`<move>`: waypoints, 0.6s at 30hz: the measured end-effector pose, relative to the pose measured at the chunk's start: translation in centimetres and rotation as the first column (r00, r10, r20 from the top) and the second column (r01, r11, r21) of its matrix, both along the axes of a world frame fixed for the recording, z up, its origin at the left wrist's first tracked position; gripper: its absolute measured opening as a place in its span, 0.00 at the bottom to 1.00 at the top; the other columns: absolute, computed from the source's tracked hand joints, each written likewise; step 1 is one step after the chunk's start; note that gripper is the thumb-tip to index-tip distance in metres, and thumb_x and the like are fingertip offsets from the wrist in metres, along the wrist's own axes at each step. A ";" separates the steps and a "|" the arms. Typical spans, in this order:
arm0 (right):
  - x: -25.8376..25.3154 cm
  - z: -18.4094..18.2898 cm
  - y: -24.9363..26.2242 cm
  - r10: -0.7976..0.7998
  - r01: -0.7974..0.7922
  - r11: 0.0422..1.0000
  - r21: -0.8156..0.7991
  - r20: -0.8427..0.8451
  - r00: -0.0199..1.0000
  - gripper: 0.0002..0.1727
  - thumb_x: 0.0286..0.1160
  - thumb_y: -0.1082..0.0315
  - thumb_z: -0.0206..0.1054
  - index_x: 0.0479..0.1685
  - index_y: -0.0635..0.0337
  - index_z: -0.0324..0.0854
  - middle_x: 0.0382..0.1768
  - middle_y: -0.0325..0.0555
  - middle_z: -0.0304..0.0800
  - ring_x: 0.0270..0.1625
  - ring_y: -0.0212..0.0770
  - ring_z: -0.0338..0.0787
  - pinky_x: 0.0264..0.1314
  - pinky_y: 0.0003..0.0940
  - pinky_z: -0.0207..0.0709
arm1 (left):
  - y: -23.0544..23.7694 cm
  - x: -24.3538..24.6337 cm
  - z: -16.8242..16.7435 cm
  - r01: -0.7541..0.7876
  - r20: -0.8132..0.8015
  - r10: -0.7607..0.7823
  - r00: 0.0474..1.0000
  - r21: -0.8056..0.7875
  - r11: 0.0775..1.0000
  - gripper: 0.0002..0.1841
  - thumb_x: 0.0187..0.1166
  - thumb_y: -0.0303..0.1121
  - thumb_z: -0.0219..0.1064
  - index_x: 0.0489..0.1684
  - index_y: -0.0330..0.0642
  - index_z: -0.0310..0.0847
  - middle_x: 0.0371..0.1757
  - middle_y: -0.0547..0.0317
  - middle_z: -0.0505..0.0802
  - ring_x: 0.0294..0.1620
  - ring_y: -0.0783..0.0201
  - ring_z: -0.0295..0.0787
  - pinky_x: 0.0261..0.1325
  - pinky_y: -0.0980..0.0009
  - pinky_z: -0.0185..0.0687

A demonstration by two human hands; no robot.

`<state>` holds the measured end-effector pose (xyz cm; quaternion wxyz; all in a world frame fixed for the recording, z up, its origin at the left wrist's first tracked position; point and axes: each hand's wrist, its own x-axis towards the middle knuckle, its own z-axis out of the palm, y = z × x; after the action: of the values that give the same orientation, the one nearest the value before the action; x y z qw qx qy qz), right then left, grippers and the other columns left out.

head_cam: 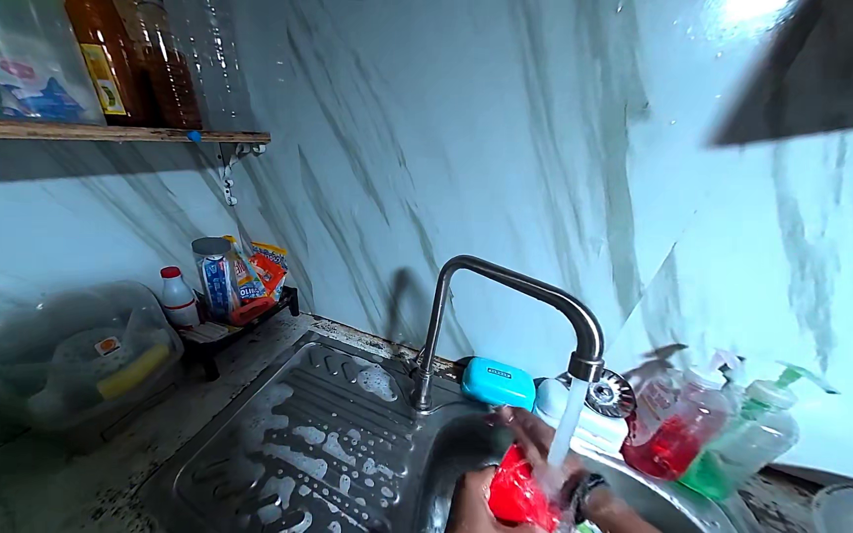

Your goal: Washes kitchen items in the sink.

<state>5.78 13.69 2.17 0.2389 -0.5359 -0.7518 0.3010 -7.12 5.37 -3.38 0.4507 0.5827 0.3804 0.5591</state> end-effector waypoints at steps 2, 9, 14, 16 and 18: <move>0.1 0.7 0.7 -0.140 0.129 0.978 -0.162 -0.062 0.988 0.32 0.98 0.55 0.37 0.67 0.72 0.82 0.65 0.69 0.86 0.71 0.59 0.83 0.78 0.56 0.67 | -0.3 0.1 0.7 0.018 -0.011 -0.018 1.000 -0.015 1.000 0.24 0.57 0.21 0.80 0.54 0.17 0.82 0.46 0.36 0.94 0.49 0.60 0.93 0.62 0.64 0.86; 0.1 1.7 -1.8 0.133 -0.155 0.988 0.027 0.385 0.914 0.31 0.89 0.47 0.52 0.56 0.69 0.88 0.62 0.68 0.88 0.72 0.67 0.82 0.79 0.64 0.68 | 0.7 -0.7 -1.1 0.077 0.099 -0.079 0.992 0.019 0.997 0.26 0.51 0.19 0.83 0.52 0.19 0.83 0.45 0.45 0.95 0.48 0.68 0.93 0.61 0.70 0.87; -0.3 6.7 -0.8 0.096 0.000 0.988 -0.156 0.603 0.792 0.34 0.88 0.40 0.55 0.55 0.67 0.86 0.57 0.67 0.90 0.66 0.65 0.87 0.69 0.67 0.74 | 0.4 -0.3 0.1 -0.028 0.149 0.093 0.984 -0.391 0.920 0.37 0.88 0.45 0.57 0.90 0.27 0.51 0.83 0.27 0.69 0.80 0.41 0.72 0.79 0.44 0.70; -1.8 6.8 -2.8 0.053 0.036 0.990 -0.140 0.588 0.807 0.29 0.93 0.48 0.51 0.65 0.67 0.83 0.64 0.68 0.87 0.73 0.66 0.83 0.76 0.65 0.70 | 0.3 -0.2 2.4 0.205 0.361 0.063 0.931 -0.655 0.727 0.43 0.90 0.65 0.32 0.97 0.45 0.32 0.93 0.34 0.54 0.88 0.36 0.59 0.81 0.33 0.62; -2.6 5.7 -5.3 0.129 -0.069 0.987 -0.144 0.472 0.872 0.22 0.93 0.60 0.51 0.67 0.69 0.82 0.60 0.71 0.88 0.67 0.70 0.86 0.72 0.66 0.74 | 1.0 -0.1 4.2 0.274 0.497 0.210 0.842 -0.730 0.627 0.41 0.87 0.68 0.34 0.83 0.42 0.63 0.68 0.36 0.82 0.61 0.43 0.84 0.59 0.45 0.80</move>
<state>3.22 8.37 7.87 -0.0040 -0.5681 -0.7941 0.2160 -7.24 6.39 0.84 0.7550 0.1552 0.4301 0.4700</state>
